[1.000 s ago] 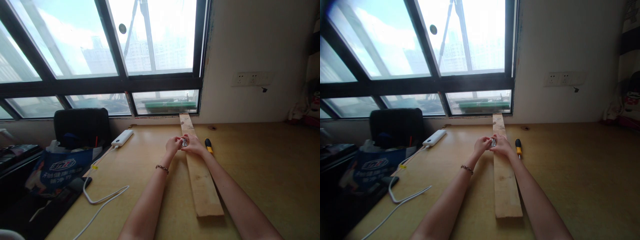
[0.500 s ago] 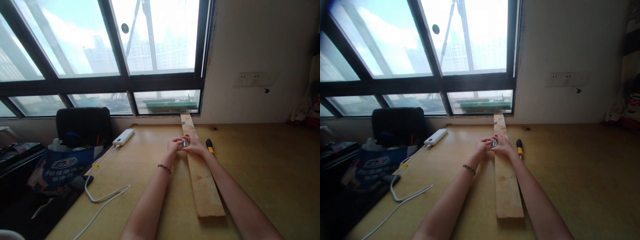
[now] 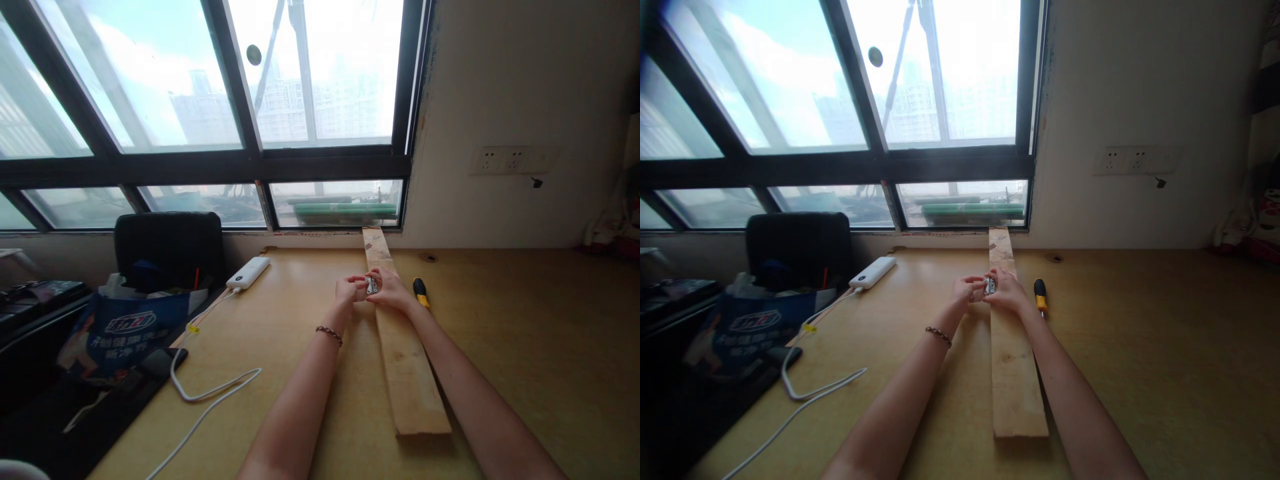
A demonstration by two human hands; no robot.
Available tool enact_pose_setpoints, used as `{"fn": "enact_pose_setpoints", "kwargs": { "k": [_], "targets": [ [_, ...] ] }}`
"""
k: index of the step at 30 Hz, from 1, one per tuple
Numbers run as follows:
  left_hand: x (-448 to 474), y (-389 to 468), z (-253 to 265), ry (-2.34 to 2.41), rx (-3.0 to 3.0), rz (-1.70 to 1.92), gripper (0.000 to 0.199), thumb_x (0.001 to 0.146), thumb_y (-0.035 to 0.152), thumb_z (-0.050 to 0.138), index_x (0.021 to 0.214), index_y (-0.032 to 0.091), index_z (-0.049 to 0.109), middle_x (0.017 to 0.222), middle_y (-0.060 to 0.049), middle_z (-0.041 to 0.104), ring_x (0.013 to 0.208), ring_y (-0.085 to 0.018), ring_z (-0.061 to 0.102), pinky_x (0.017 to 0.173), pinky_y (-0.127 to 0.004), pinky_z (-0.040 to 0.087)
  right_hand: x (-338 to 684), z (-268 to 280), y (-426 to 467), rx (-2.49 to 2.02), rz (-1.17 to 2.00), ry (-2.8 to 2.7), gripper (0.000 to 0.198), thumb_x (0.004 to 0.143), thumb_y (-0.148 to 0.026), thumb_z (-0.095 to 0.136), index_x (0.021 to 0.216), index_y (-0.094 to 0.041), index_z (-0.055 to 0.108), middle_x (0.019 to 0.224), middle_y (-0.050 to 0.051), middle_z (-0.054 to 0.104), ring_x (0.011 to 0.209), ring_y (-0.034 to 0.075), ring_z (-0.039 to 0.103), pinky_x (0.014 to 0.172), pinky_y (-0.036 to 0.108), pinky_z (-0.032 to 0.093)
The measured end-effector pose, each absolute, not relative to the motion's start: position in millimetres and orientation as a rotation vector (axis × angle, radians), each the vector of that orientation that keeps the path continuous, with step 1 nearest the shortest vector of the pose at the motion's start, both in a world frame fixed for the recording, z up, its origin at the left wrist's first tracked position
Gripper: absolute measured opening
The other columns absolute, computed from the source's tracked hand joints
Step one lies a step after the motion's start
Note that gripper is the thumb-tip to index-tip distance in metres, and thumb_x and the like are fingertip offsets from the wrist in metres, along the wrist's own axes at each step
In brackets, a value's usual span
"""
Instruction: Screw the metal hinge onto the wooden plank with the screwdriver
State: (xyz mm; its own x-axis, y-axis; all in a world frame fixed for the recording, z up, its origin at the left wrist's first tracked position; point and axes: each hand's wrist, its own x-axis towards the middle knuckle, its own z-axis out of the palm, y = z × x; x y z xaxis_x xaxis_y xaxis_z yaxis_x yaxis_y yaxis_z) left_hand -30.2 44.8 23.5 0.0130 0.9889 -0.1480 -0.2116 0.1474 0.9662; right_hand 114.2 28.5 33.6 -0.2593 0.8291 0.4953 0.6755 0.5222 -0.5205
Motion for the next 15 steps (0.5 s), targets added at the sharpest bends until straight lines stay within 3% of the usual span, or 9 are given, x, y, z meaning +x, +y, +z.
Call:
{"fn": "enact_pose_setpoints", "kwargs": {
  "k": [15],
  "targets": [
    [-28.3, 40.6, 24.9, 1.065, 0.889, 1.184, 0.025, 0.05, 0.01, 0.073, 0.073, 0.011, 0.064, 0.06, -0.007, 0.064, 0.053, -0.014, 0.06, 0.05, -0.023, 0.046, 113.3, 34.6, 26.9, -1.203, 0.257, -2.0, 0.061, 0.047, -0.029, 0.074, 0.102, -0.02, 0.047, 0.097, 0.004, 0.062, 0.091, 0.021, 0.056, 0.084, 0.035, 0.038]
  ]
}}
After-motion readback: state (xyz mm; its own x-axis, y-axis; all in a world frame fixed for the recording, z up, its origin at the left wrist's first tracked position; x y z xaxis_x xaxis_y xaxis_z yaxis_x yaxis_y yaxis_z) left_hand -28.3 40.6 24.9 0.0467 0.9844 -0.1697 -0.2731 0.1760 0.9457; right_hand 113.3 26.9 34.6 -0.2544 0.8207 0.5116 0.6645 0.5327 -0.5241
